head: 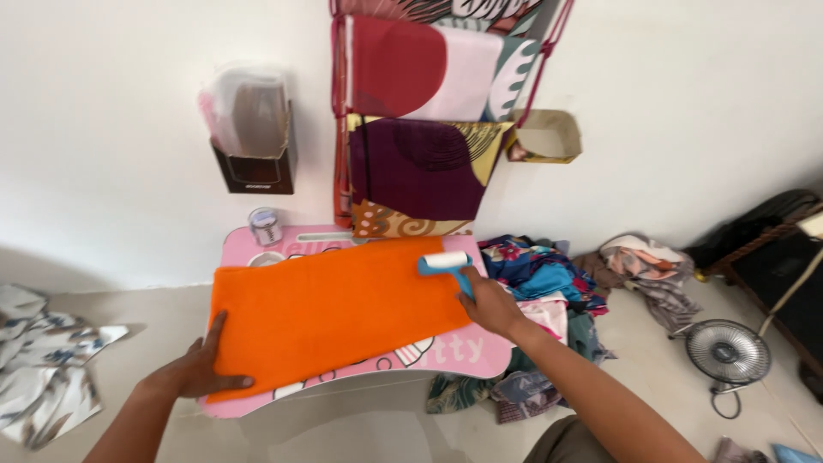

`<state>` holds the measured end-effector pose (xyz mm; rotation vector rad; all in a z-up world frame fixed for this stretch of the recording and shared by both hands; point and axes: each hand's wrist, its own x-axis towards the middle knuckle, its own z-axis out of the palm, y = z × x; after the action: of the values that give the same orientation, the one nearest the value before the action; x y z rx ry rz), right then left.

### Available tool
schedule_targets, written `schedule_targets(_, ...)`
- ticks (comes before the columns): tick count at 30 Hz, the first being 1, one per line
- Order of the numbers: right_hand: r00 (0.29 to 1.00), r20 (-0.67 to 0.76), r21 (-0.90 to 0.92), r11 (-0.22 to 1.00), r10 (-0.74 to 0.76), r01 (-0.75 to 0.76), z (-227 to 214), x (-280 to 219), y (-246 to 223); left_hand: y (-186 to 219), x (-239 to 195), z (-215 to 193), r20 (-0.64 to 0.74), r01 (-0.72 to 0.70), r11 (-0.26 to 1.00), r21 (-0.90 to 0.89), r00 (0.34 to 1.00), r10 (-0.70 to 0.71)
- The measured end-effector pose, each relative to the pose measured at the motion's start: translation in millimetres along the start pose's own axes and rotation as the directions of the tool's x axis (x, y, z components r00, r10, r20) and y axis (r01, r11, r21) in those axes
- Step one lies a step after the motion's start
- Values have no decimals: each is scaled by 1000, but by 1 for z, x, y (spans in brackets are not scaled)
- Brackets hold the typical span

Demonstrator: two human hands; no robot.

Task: The person picks up an orange cloth from a pile of clothes, unfolds it, and lays it flat on a pink Hello Kitty table. They smooth the fabric with their hands, then use a lint roller to clean the surface of the cloth. Finally, they fold the cloth in half and smooth it again.

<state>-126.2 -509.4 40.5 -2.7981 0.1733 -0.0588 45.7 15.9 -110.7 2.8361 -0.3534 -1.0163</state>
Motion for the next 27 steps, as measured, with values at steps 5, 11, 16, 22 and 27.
schedule_targets(5,991,-24,147,981,129,-124,-78,-57,-5,-3,14,-4,16,-2,999,-44,1000,3)
schedule_targets(11,838,-545,200,964,-39,174,-136,-54,23,10,-15,-10,-129,-45,974,-222,992,16)
schedule_targets(16,641,-760,56,970,-111,235,-170,1,31,23,-27,-23,-240,-12,897,-441,965,-105)
schedule_targets(22,577,-803,-46,981,-150,191,-155,51,54,26,-27,-33,-248,77,867,-492,943,-224)
schedule_targets(27,564,-810,-107,986,-160,126,-139,56,62,22,-23,-31,-278,78,865,-495,930,-243)
